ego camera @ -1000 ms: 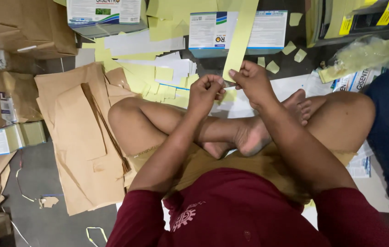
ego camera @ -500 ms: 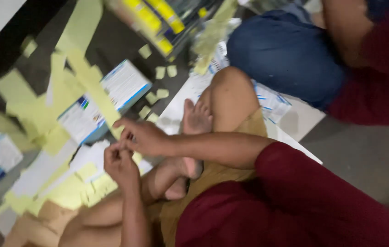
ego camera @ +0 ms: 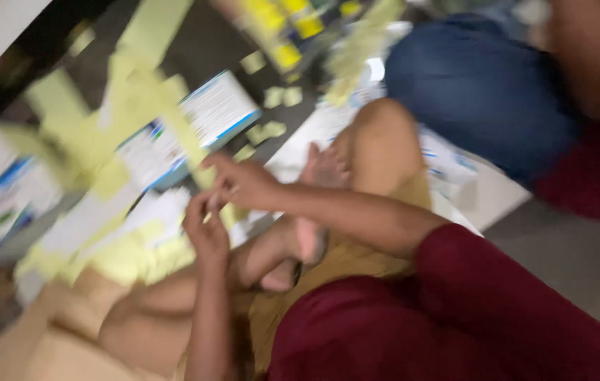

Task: The person picks up flat cardboard pharmaceutical boxes, folds them into shape, and organizes them by hand while sitting on the floor among scattered yellow paper slips and other boxes.

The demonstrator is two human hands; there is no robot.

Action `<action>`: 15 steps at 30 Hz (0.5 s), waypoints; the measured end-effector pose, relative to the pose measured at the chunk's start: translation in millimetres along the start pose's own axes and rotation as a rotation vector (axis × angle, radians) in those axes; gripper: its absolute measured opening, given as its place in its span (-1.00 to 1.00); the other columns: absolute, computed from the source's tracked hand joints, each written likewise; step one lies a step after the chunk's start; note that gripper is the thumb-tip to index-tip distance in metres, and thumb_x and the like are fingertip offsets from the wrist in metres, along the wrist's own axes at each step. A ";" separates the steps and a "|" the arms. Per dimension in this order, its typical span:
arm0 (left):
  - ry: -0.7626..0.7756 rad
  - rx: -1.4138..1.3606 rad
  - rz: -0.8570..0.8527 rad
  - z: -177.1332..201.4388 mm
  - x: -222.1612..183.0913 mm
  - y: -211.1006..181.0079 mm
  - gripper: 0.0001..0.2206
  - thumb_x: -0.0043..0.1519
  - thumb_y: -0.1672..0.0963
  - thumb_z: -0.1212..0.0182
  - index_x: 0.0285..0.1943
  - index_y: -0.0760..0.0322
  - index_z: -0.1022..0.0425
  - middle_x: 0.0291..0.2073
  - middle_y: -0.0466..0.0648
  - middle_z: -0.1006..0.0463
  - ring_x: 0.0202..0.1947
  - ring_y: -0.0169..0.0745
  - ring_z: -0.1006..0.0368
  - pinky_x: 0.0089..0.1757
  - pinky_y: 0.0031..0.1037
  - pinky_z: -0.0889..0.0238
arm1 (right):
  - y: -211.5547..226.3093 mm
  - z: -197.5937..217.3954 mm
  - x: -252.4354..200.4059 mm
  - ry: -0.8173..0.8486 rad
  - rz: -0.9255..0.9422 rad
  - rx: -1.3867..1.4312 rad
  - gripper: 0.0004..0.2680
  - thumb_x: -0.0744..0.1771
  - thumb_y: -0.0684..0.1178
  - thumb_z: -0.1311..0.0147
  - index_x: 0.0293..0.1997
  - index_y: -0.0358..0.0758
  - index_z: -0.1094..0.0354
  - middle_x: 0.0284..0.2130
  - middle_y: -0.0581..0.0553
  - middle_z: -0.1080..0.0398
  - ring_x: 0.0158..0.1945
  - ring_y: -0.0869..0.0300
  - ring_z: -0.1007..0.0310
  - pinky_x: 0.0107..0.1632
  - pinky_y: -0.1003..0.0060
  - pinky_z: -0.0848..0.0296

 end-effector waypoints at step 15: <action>-0.142 0.187 -0.152 9.5 1.2 -60.7 -0.90 0.29 0.26 -0.25 -0.05 0.36 -0.52 -0.20 0.11 -0.59 -0.20 0.11 -0.56 -0.17 -0.28 -0.43 | 0.1 9.4 -3.3 -0.100 0.115 0.070 -0.74 0.36 -0.36 -0.12 0.04 -0.28 -0.08 -0.31 -0.06 -0.43 -0.25 0.37 -0.45 -0.18 0.45 -0.49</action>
Point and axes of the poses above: each hand's wrist, its own x-axis towards the middle knuckle, its own z-axis out of the back of the hand, y = z × x, the point moved 9 cm from there along x, towards the middle knuckle
